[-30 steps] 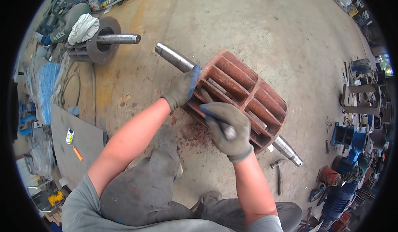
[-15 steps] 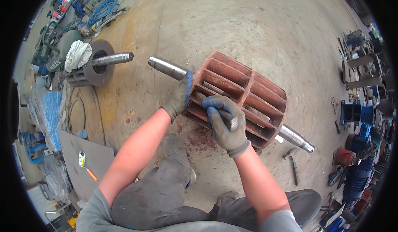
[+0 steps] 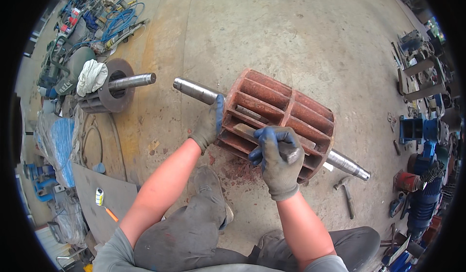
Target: The person sits on the workshop floor and uses a chisel to scrape rust and debris from the slots of a motor rotor. The person rotates the rotor to access different sections while continuing to scrape the surface.
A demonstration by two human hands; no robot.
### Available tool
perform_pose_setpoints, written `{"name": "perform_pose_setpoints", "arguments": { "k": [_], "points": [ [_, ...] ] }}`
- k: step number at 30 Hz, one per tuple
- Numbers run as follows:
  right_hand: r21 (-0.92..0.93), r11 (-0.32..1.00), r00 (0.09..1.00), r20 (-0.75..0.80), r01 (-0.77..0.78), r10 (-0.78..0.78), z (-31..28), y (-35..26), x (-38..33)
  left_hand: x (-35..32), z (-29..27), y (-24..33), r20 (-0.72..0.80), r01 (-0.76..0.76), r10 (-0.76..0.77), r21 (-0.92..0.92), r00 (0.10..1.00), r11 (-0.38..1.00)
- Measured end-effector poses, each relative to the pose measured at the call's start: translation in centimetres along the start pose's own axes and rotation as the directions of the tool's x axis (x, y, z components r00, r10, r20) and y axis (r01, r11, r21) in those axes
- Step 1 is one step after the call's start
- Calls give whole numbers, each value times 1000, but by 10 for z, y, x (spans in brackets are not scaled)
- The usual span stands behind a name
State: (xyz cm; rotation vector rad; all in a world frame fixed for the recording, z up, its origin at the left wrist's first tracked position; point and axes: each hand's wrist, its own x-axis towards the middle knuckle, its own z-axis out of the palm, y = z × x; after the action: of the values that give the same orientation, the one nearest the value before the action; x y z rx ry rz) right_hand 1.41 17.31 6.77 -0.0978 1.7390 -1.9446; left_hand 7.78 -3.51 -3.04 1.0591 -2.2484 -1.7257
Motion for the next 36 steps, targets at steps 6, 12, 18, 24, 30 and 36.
{"name": "perform_pose_setpoints", "arguments": {
  "k": [6, 12, 18, 24, 30, 36],
  "points": [
    [-61, 995, 990, 114, -77, 83, 11, -15, 14, 8, 3, -12, -30, -99, 101, 53, 994, 994],
    [-175, 974, 974, 201, 142, -106, 19, -12, 11, 5, 5, -14, -7, -66, 65, -7, 998, 998],
    [-111, 992, 991, 129, 63, -48, 17, -2, 9, 5, 2, -14, 27, -24, 24, 9, 999, 1000],
    [-43, 983, 920, 361, 180, -153, -13, -3, 8, 15, 9, -29, 11, -27, 26, 74, 1000, 997],
    [163, 927, 941, -17, 337, -338, -140, -54, -25, 27, 11, -50, -49, -79, 77, -47, 996, 996],
    [-136, 792, 747, 458, 595, -482, -167, -140, -18, 26, 14, -46, -61, -64, 57, -127, 997, 990]
  ]
}}
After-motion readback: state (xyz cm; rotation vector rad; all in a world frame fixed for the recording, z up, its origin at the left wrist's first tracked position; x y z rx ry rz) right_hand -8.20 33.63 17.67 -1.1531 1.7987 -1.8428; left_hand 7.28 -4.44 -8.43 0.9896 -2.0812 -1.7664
